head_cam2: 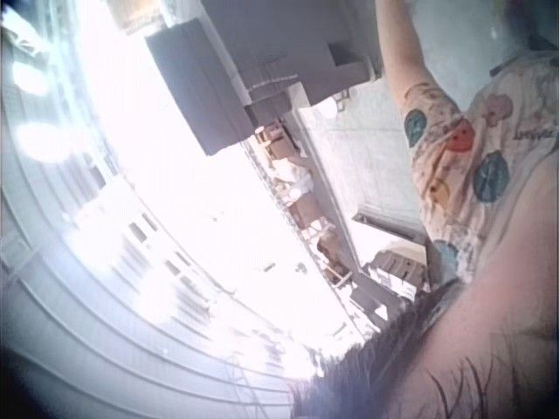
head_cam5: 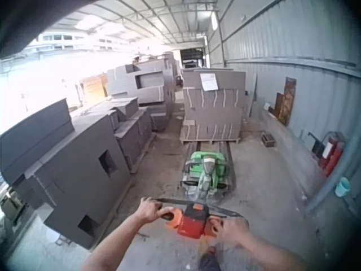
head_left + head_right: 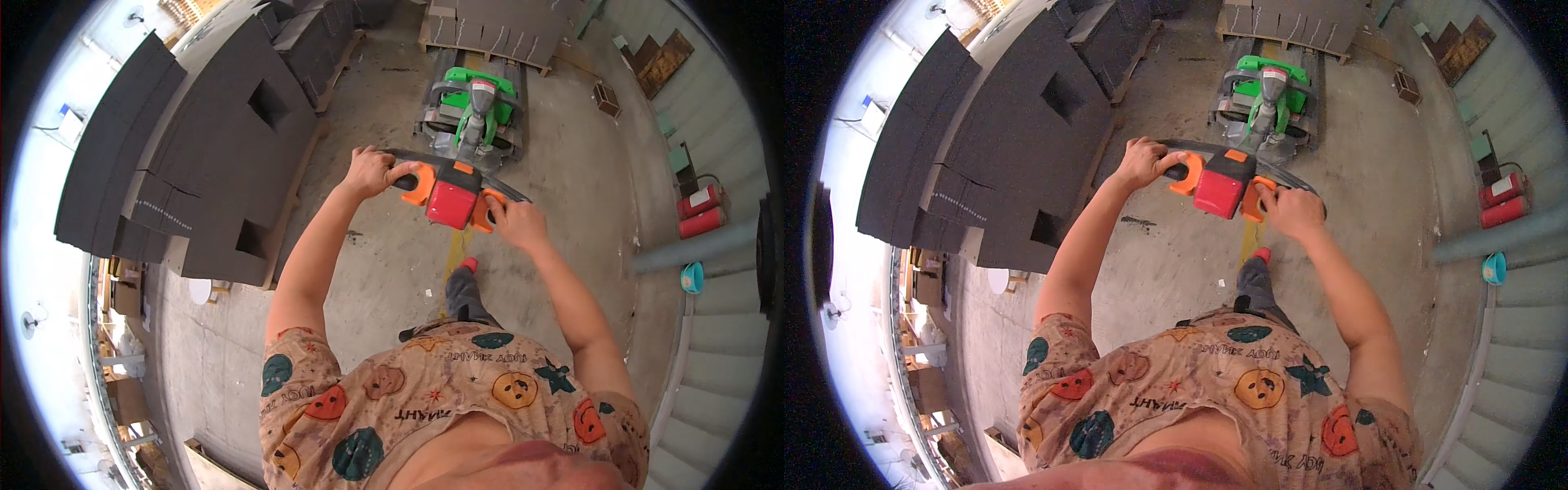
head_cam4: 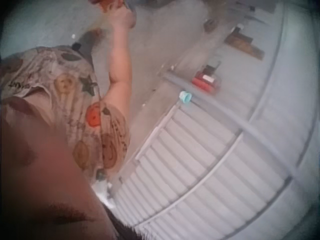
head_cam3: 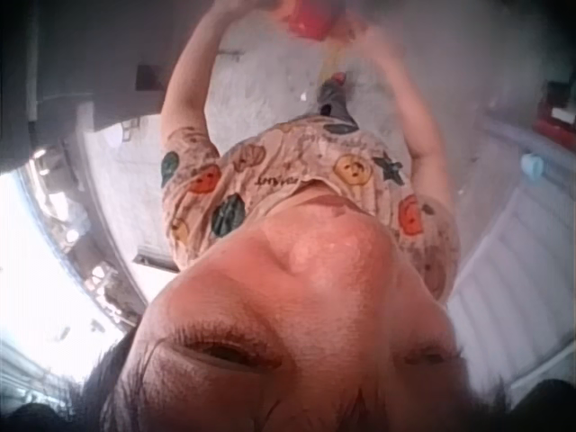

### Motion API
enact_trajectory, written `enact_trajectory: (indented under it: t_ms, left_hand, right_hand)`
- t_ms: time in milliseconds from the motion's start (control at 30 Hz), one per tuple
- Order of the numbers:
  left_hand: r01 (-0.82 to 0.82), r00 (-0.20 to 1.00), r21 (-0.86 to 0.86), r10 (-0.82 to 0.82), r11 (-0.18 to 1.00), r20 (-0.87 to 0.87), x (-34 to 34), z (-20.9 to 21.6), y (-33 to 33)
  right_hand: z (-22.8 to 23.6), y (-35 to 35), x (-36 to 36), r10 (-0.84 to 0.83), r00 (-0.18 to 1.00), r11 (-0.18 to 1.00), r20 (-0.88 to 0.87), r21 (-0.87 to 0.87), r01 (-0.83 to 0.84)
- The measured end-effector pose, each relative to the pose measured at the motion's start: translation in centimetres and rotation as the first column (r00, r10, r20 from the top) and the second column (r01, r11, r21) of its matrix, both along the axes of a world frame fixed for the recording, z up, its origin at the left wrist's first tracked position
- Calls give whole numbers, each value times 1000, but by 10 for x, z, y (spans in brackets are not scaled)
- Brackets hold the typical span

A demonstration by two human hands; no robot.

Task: The person operates a pallet jack by steering the handle and pressing buttons to move it around a warehouse floor, while also handling a round white panel and a piece of paper.

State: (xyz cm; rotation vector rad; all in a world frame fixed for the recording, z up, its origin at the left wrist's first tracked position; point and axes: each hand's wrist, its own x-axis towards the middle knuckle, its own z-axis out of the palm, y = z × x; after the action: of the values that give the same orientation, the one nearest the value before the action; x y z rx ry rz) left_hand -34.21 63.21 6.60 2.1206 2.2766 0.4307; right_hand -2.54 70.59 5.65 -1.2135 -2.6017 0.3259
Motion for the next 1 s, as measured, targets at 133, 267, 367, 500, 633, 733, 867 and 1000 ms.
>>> enact_trajectory:
  t_ms: [133,267,367,500,633,733,867,1000]
  left_hand:
    - [34,999,-100,-31,994,26,9,5,18]
    - [36,996,-77,-30,996,85,-14,-23,18]
    - [53,997,-252,-36,966,69,-19,-13,34]
    - [29,993,-15,-27,999,113,-19,-32,54]
    - [117,988,-176,-96,977,120,-16,-26,81]
    - [230,965,-146,-206,962,163,-24,-9,80]
    - [241,967,-20,-238,970,85,-49,-7,61]
    - [242,969,3,-242,970,47,-42,5,39]
  right_hand:
    - [4,11,7,-48,996,999,75,-23,49]
    - [-15,-3,-8,-27,998,996,61,-78,32]
    - [-8,7,-14,-37,991,993,128,-111,51]
    - [4,35,-15,15,988,982,154,-188,15]
    - [8,55,-6,10,977,962,212,-270,49]
    - [21,56,-11,-33,963,950,267,-290,113]
    - [25,25,-31,-15,980,959,198,-276,70]
    - [0,5,-29,-30,999,986,36,-163,35]
